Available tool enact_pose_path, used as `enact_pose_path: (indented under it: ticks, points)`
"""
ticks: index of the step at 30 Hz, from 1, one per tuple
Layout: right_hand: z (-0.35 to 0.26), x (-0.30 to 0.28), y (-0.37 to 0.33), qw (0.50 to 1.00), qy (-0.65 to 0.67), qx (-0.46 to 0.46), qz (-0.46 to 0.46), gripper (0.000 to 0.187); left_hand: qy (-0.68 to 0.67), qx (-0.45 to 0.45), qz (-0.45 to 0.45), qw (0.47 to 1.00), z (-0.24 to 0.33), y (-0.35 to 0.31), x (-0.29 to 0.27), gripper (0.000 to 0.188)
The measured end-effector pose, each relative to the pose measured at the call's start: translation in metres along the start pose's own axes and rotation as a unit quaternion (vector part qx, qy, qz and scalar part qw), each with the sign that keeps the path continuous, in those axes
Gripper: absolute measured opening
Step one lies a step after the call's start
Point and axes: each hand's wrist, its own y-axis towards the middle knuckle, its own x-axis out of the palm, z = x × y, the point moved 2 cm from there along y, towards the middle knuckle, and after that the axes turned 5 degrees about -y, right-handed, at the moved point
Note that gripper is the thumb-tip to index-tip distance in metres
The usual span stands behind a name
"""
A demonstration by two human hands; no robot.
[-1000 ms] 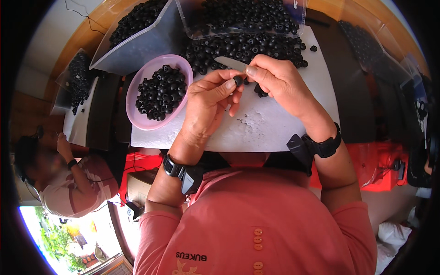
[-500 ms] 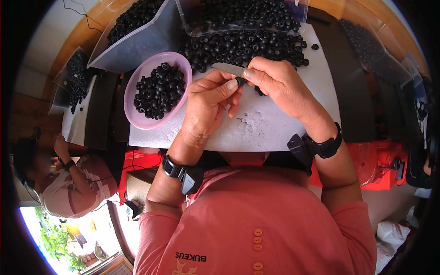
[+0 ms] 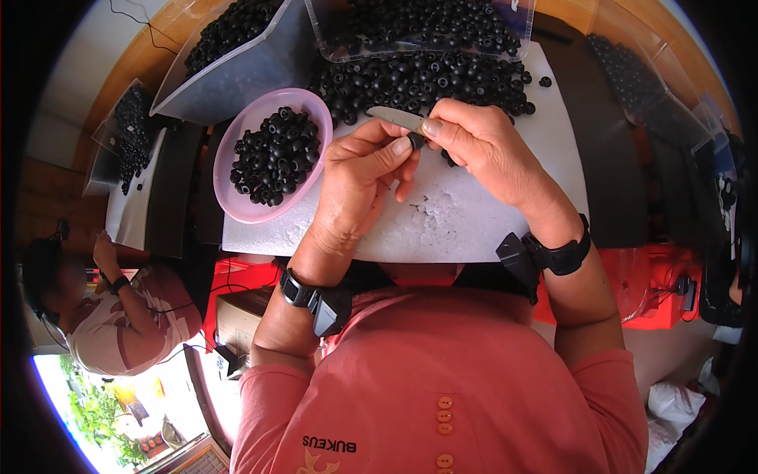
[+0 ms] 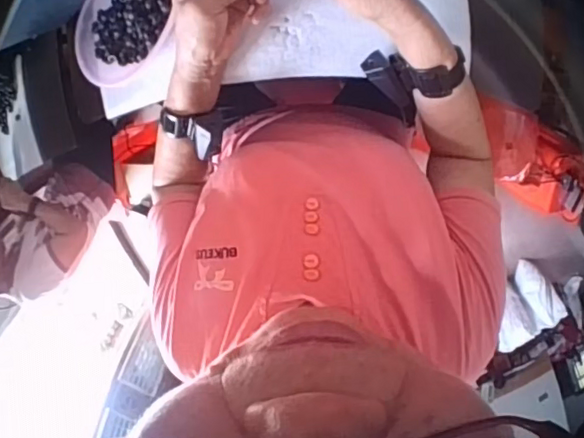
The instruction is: Trimming excess material from small black rubber or plastic objects using a small knife.
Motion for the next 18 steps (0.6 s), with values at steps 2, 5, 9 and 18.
enact_pose_path:
  ticks: [2,5,9,18]
  points:
    - [-0.0003,0.0000,0.0000,1.000,-0.002,0.002,-0.001,0.027,0.000,0.000,0.001,1.000,0.0000,0.0000,0.0001,0.010]
    - [0.0000,-0.0004,0.0001,1.000,-0.013,-0.001,-0.005,0.026,-0.006,-0.007,0.005,1.000,-0.0006,0.0001,-0.0005,0.010]
    - [-0.0002,-0.0002,0.0002,1.000,-0.012,-0.009,-0.008,0.026,-0.021,-0.025,0.002,0.999,0.0012,0.0004,-0.0006,0.010]
    - [-0.0003,-0.0003,-0.0001,1.000,0.004,-0.001,-0.017,0.026,-0.029,-0.023,-0.006,0.999,0.0020,0.0000,0.0003,0.013]
